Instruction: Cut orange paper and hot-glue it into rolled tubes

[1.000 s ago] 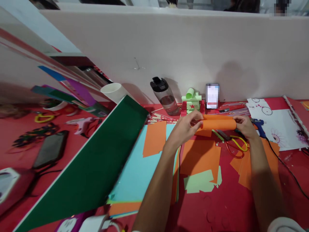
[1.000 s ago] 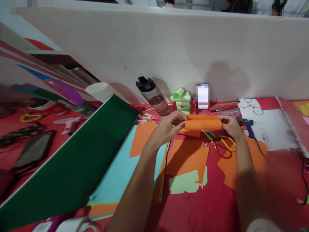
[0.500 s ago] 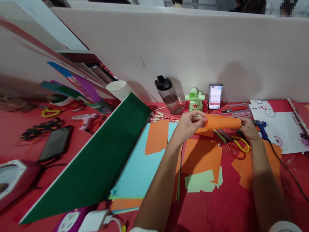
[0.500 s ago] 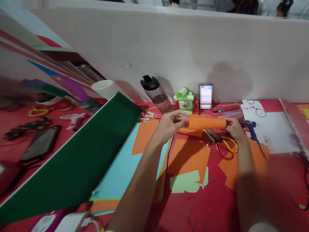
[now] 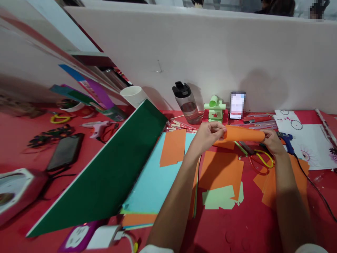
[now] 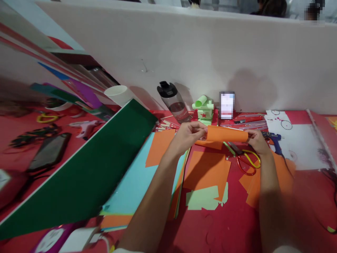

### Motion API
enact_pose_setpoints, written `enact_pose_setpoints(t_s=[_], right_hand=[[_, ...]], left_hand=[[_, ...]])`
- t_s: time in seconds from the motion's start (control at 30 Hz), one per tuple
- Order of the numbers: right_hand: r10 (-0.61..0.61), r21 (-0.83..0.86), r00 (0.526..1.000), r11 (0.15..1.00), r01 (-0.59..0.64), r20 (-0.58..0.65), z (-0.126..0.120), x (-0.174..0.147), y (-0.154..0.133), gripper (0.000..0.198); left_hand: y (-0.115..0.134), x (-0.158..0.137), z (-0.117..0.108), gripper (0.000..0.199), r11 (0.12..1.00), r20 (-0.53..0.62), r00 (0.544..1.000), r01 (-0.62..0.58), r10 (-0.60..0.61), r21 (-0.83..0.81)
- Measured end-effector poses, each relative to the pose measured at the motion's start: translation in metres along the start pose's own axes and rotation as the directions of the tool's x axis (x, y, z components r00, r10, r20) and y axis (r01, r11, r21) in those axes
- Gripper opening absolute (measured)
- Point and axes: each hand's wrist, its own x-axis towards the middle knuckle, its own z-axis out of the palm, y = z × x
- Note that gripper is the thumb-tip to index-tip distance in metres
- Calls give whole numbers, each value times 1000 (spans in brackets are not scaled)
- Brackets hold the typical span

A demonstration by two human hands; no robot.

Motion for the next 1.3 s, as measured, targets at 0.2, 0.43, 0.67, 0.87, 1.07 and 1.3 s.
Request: enact_pose_setpoints(t_s=[0.2,0.43,0.67,0.87,1.07,1.3], right_hand=[[-23,6,999,1000,23,-23,-1,1,3,29],[-45,-39,999,998,44,-18,-2,-1,-1,25],[-56,-37,998,998,56,5,-1,-2,-4,23],[-85,-47,996,995,85,2,-4,-3,-3,23],[-109,-131,993,986,103,-38,-1,-5,-16,21],[-152,-248,988,959,138,-40,1,-7,-24,16]], left_hand=[[-6,2,0,12,997,4,999,-39,39,68],[-12,3,-1,11,992,98,993,-74,64,104],[-22,6,0,19,997,175,984,-40,28,64],[-26,8,0,24,998,173,985,-30,20,56],[-33,12,1,24,996,130,991,-45,35,71],[-40,12,-1,14,972,27,991,-132,129,192]])
